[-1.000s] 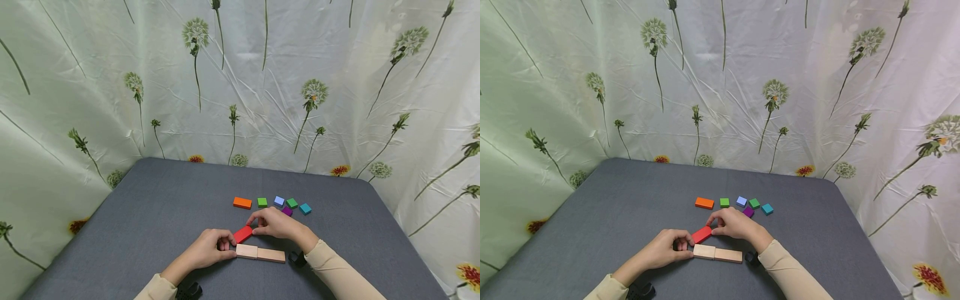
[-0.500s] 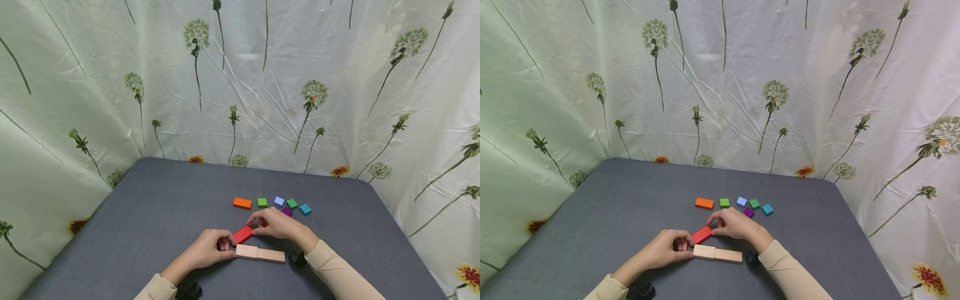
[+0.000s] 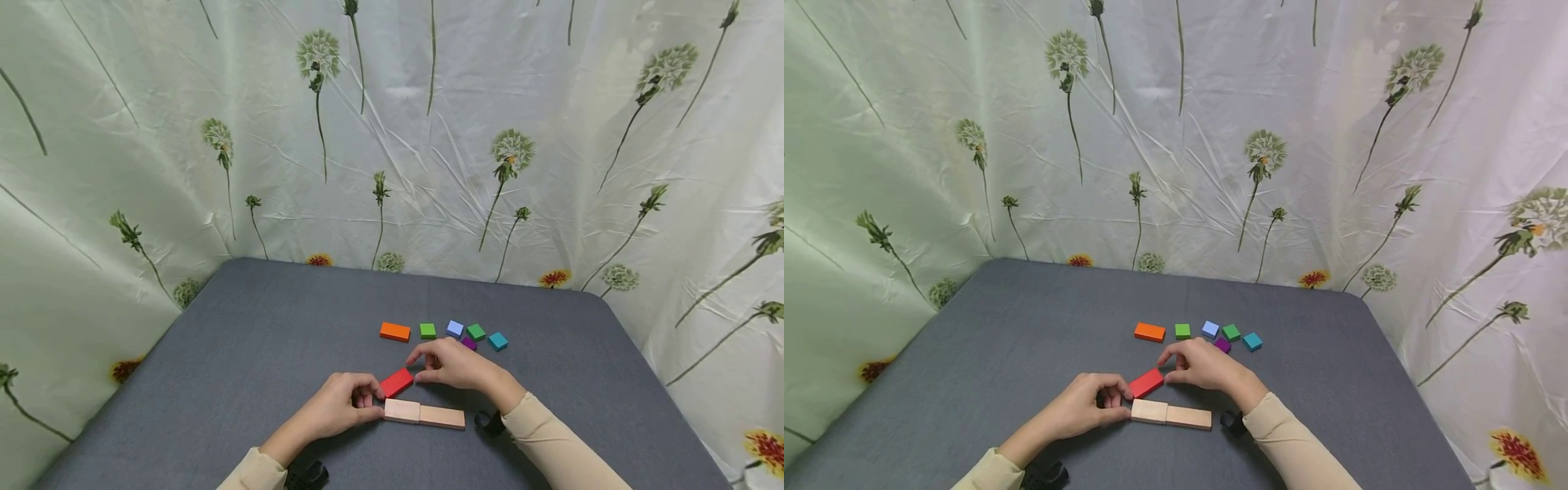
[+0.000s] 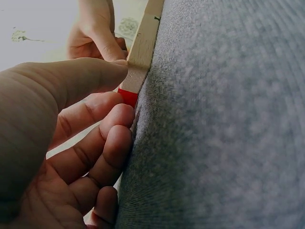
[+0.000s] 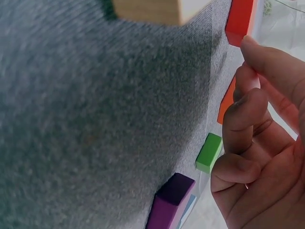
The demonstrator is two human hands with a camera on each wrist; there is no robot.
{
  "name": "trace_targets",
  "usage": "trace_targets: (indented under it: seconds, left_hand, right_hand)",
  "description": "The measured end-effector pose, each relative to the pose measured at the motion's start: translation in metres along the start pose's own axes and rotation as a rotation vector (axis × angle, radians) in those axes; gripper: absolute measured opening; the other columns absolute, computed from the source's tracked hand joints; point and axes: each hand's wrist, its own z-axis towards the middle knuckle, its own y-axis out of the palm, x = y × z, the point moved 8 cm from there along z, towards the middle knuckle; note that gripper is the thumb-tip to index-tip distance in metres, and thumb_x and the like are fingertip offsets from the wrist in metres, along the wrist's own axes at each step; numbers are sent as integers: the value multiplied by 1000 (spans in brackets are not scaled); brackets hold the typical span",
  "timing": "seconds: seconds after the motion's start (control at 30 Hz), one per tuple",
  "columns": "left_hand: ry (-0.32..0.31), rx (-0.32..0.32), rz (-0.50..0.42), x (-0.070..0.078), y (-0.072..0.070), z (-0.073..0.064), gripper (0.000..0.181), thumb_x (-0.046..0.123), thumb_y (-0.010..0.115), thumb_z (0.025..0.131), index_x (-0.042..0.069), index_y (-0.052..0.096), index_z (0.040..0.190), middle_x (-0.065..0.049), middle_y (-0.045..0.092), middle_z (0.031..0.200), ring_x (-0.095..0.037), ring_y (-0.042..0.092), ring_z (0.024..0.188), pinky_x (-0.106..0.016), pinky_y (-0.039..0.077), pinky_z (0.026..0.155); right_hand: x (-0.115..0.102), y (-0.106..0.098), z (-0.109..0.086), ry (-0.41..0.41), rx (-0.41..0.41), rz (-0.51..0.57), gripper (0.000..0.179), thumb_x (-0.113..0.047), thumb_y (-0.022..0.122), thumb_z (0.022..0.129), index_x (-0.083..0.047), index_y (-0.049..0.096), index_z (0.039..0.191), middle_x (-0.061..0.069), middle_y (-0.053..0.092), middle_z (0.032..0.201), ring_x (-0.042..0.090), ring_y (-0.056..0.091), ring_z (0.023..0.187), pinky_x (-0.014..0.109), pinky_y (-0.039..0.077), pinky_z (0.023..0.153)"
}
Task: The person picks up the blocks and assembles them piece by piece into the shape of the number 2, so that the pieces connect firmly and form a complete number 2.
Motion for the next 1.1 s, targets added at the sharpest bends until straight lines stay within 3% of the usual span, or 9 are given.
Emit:
trace_targets:
  seconds: [1.1]
  left_hand:
    - [2,17,5,1,-3,0,27,20,84,95,17,74,119,10,61,80,1,53,66,-20,44,60]
  right_hand:
    - [26,-23,-12,69,82,-25,23,-23,76,101,-12,77,122,-6,57,76,4,48,61,22,41,59]
